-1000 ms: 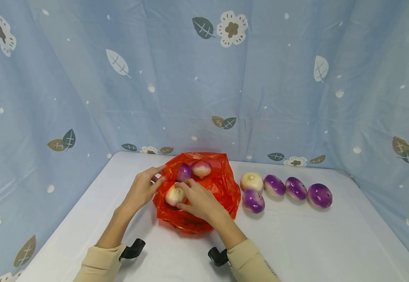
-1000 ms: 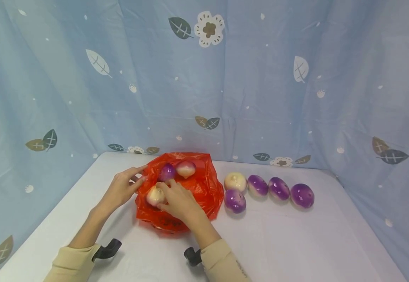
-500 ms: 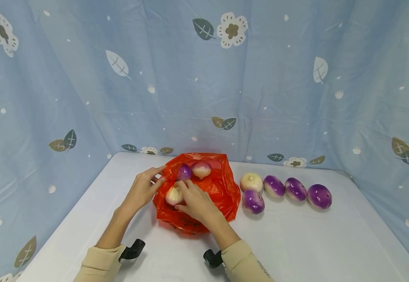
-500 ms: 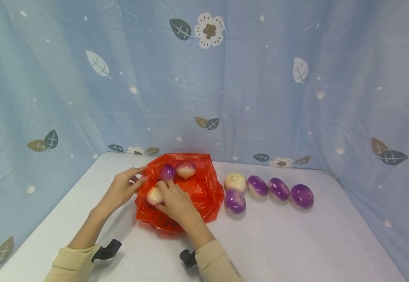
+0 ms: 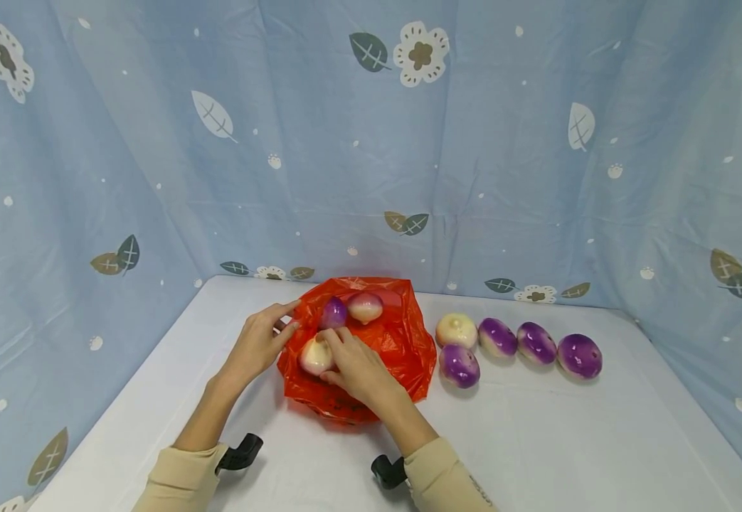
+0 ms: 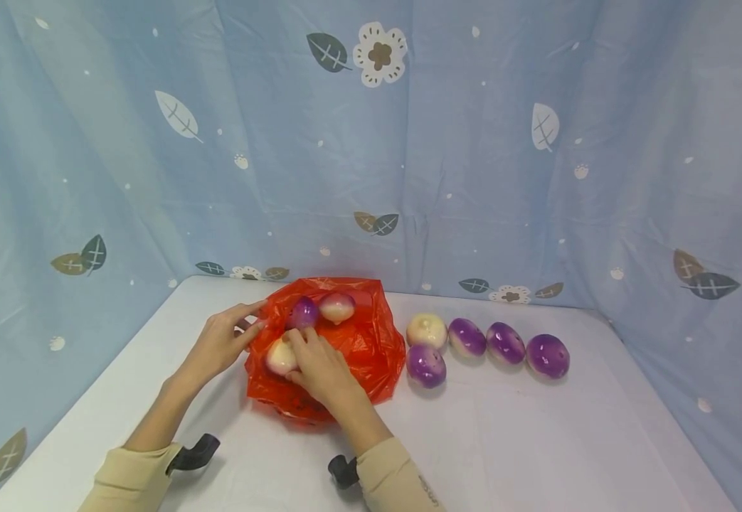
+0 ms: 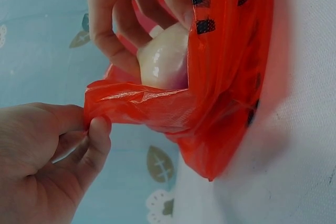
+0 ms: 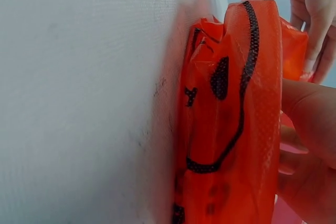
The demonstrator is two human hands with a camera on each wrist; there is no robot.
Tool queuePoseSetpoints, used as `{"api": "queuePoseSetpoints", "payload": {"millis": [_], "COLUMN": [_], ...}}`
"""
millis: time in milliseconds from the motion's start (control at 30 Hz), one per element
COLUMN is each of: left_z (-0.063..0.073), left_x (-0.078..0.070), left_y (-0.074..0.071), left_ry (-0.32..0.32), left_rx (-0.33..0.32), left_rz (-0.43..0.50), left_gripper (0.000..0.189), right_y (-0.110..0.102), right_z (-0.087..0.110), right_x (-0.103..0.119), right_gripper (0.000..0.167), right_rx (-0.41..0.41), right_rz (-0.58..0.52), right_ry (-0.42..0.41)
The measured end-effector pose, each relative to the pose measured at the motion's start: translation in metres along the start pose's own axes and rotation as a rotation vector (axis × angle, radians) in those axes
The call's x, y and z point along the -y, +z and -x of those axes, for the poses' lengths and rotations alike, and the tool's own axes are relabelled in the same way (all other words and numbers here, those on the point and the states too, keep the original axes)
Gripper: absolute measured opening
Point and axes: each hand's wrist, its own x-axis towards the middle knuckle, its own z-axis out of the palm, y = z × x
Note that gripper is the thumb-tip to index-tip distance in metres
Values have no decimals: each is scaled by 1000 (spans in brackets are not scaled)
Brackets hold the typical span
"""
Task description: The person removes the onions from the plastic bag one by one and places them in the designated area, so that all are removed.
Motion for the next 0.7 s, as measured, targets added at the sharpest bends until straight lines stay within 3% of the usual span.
{"api": "queuePoseSetpoints", "payload": {"millis": [700], "left_z": [0], "left_x": [-2], "left_y": [0], "left_ry": [-3], "left_rx": [15], "left_rz": [3], "left_gripper": [41], "right_y": [-21], "right_z": [21], "right_x": [-17], "right_gripper": [59], "right_rx": [44], "right_rz": [-31], "right_ry": [7]}}
